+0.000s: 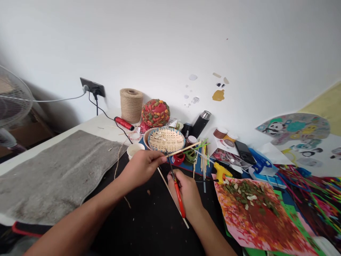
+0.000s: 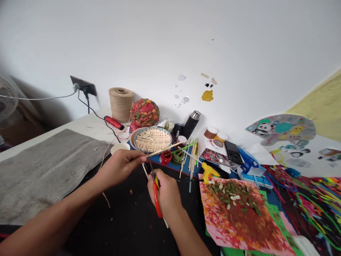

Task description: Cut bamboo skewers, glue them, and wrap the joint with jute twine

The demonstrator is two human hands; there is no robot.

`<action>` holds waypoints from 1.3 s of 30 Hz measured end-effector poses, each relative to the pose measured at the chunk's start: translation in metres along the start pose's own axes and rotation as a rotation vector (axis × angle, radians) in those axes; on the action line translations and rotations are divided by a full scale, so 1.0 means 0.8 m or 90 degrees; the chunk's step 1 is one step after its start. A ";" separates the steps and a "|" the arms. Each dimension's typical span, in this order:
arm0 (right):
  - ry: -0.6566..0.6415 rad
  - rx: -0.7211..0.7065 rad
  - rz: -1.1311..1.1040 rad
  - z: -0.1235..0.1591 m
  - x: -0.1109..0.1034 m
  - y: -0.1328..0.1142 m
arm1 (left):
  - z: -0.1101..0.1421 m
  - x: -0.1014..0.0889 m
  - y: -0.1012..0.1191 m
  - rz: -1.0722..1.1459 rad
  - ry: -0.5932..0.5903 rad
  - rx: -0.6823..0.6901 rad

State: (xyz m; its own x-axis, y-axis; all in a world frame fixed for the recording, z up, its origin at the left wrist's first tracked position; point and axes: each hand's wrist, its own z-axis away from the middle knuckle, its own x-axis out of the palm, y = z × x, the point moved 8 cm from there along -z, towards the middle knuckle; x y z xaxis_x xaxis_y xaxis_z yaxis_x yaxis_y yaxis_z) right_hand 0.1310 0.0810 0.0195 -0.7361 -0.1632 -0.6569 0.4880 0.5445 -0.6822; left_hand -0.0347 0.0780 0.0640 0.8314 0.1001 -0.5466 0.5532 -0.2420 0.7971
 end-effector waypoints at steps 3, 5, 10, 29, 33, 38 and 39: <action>-0.004 -0.012 0.036 0.000 0.002 -0.004 | -0.003 0.002 -0.013 0.099 -0.102 -0.059; -0.001 -0.025 0.047 0.000 0.002 -0.009 | -0.003 0.004 -0.019 0.182 -0.155 -0.086; 0.014 -0.060 0.046 0.002 -0.001 -0.019 | 0.000 0.014 -0.027 0.363 -0.239 -0.152; 0.045 -0.030 -0.057 -0.001 -0.015 -0.012 | -0.012 -0.041 -0.040 0.718 0.108 -0.071; 0.021 -0.017 -0.045 -0.001 -0.009 -0.018 | -0.012 -0.057 -0.044 0.666 0.205 -0.057; -0.147 -0.029 0.133 0.003 0.015 -0.046 | -0.011 -0.056 -0.046 0.633 0.226 -0.064; -0.181 -0.027 0.170 0.005 0.020 -0.050 | -0.011 -0.054 -0.046 0.628 0.220 -0.066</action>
State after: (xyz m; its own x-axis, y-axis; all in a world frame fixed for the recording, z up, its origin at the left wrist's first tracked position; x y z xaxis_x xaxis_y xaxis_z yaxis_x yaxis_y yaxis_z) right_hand 0.1010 0.0534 0.0350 -0.4243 -0.2297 -0.8759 0.6205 0.6308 -0.4660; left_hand -0.0905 0.0910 0.0602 0.8764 0.1779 0.4475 -0.3895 -0.2845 0.8760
